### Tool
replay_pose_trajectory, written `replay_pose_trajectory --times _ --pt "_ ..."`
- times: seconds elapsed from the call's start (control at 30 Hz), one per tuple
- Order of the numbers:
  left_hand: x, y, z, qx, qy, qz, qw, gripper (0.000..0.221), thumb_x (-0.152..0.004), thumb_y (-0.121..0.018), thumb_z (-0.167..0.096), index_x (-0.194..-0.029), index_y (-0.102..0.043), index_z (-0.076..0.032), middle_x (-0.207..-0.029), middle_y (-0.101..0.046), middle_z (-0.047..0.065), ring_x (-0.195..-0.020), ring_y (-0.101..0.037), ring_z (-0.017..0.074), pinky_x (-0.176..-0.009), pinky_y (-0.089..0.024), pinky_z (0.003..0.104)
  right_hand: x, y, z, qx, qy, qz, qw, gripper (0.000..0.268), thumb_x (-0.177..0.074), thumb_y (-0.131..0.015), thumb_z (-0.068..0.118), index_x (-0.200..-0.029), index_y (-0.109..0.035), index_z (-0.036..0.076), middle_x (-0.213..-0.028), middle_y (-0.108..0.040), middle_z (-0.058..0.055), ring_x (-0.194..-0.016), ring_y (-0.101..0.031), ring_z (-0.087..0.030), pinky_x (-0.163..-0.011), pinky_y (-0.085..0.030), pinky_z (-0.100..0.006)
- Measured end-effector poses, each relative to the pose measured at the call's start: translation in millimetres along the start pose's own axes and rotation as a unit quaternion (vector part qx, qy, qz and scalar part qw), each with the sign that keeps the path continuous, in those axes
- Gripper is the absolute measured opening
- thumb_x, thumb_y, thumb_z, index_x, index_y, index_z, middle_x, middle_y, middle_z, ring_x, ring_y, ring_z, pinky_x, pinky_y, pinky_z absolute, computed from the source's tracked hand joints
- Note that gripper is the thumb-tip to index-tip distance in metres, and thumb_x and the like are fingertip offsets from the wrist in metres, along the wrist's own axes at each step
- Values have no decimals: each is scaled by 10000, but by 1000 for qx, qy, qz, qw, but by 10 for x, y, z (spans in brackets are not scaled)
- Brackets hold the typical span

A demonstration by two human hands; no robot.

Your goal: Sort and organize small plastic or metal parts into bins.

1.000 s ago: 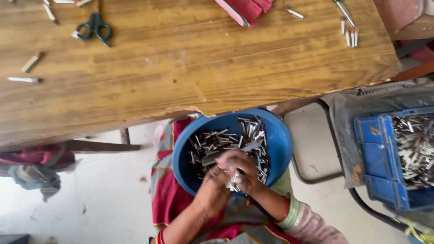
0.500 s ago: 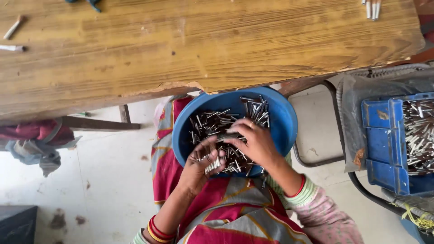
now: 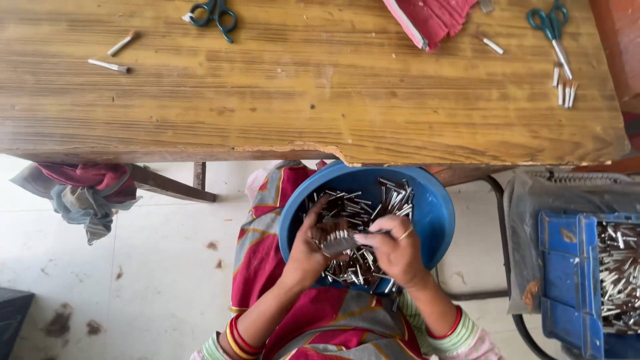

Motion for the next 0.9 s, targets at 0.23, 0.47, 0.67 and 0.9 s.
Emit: replay_pose_trajectory --times 0.23,0.47,0.67,0.9 --pt "10 -196 -154 -59 -55 51 995 1019 -857 -681 130 -1646 -132 -211 -1155 -679 133 -895 -694 168 -657 -603 292 -29 57 15 -60 -27 14 998 223 -847 -693 -76 -975 -699 106 -1072 -717 -94 -964 -736 -295 -819 -595 -395" --pt "136 -361 -347 -89 -67 71 991 1073 -861 -721 107 -1667 -92 -218 -1180 -683 119 -864 -676 131 -630 -592 230 27 -86 -252 16 -185 144 972 173 -867 -717 -48 -965 -762 87 -956 -734 -85 -873 -728 -281 -749 -586 -387" --pt "203 -360 -248 -145 -101 50 983 1082 -858 -754 114 -1675 -111 -187 -1196 -676 112 -943 -679 126 -690 -587 235 -116 -17 -23 77 -50 70 993 232 -824 -676 -59 -1002 -759 64 -949 -688 -103 -892 -682 -299 -760 -546 -381" --pt "272 -413 -293 -117 -67 23 991 1052 -846 -734 99 -1655 -124 -180 -1244 -673 94 -983 -666 120 -721 -565 247 -48 -34 -70 72 -4 40 997 192 -824 -690 -65 -946 -719 80 -964 -673 -93 -916 -661 -293 -795 -545 -394"
Point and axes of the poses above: each hand's wrist, its own x-axis away from the middle knuckle, its own y-axis out of the back of the hand, z = x × y, the point moved 1 cm from there along -x, towards the middle knuckle
